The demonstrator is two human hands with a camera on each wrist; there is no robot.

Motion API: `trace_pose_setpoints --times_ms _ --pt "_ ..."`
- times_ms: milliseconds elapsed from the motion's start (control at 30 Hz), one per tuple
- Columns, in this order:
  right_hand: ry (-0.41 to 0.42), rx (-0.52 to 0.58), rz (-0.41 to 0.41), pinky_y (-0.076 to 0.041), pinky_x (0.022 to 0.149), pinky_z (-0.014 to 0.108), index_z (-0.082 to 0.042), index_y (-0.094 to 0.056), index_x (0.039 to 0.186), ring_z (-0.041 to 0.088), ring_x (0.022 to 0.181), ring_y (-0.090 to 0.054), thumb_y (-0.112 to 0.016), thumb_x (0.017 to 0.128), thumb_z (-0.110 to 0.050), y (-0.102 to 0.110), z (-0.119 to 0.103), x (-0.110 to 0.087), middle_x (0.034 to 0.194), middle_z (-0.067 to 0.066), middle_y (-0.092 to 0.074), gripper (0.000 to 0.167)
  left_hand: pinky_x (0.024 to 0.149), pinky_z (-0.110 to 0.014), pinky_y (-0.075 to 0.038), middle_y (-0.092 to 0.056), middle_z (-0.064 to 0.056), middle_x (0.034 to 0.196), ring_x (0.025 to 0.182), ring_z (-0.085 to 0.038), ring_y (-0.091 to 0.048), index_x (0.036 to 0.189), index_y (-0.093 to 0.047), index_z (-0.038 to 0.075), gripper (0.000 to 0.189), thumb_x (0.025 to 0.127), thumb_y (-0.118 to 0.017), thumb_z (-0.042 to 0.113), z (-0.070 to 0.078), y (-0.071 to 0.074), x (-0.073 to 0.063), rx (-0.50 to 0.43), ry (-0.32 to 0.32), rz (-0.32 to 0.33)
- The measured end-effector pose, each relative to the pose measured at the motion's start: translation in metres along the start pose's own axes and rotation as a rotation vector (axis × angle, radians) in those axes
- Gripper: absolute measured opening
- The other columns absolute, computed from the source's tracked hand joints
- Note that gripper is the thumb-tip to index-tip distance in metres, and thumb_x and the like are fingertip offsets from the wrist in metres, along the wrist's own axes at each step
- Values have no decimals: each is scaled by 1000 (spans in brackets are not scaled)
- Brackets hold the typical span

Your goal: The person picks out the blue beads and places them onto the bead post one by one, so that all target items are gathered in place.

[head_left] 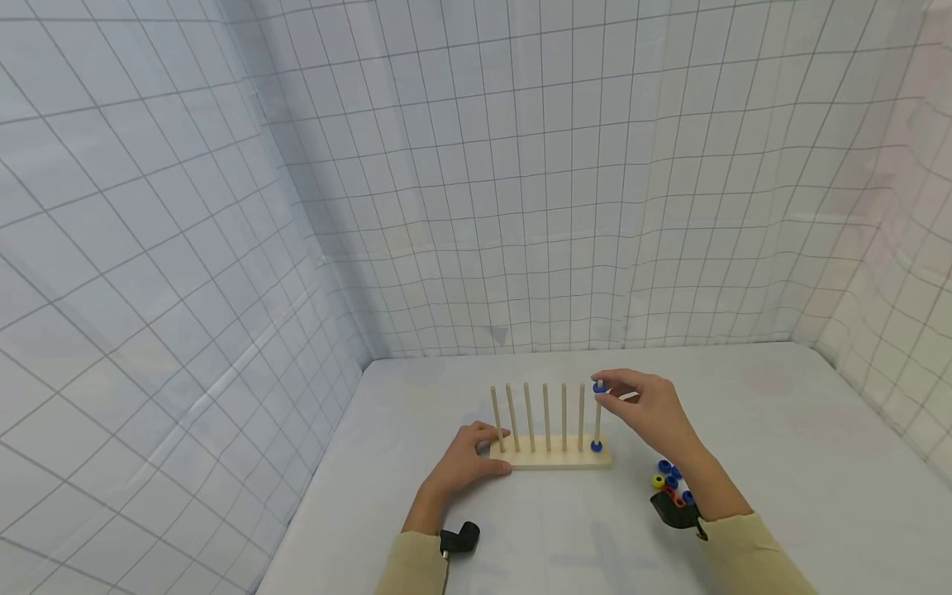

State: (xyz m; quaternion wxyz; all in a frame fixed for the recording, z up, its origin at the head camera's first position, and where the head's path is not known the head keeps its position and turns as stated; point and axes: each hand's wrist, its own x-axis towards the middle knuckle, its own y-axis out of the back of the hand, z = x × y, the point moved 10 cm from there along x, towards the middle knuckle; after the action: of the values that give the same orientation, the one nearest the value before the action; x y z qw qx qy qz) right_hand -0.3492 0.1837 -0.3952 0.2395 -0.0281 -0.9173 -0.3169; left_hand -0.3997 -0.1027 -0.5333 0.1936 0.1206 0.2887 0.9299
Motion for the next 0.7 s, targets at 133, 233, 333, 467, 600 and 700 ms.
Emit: trace_pose_setpoints --times_ms 133,233,333,467,600,700 --pt "5 5 -10 -56 77 30 -19 -73 120 10 87 -65 -74 94 -30 -1 0 0 95 -9 -71 28 105 -52 -34 -59 4 120 121 -26 -44 128 -71 21 56 76 -89 33 1 0 0 -1 -2 -4" --pt "5 18 -24 -56 78 31 -17 -73 121 10 88 -65 -74 94 -30 -3 1 0 96 -9 -71 30 105 -53 -34 -59 3 120 122 -27 -44 128 -71 20 56 76 -89 33 1 0 0 1 -5 -6" --pt "6 24 -35 -56 78 31 -17 -73 122 10 88 -65 -73 94 -30 -3 1 0 97 -9 -70 31 105 -53 -34 -59 2 120 122 -27 -45 128 -71 19 56 76 -89 33 2 0 -1 0 -6 -9" --pt "9 18 -47 -56 78 31 -18 -73 122 11 88 -65 -74 94 -29 -5 1 0 95 -9 -70 31 105 -53 -35 -59 3 119 122 -27 -45 128 -71 19 56 76 -89 33 2 0 0 0 -10 -9" --pt "2 9 -60 -56 77 32 -18 -73 121 11 88 -64 -75 93 -28 -7 3 0 92 -10 -69 30 105 -53 -35 -59 3 119 122 -27 -45 127 -71 19 56 76 -89 33 3 0 -1 3 -11 -9" --pt "-2 6 -67 -56 77 32 -20 -73 120 11 88 -64 -75 93 -28 -8 4 0 91 -10 -69 29 105 -52 -35 -60 3 118 121 -27 -46 127 -71 18 56 76 -90 33 3 1 -1 4 -11 -8"
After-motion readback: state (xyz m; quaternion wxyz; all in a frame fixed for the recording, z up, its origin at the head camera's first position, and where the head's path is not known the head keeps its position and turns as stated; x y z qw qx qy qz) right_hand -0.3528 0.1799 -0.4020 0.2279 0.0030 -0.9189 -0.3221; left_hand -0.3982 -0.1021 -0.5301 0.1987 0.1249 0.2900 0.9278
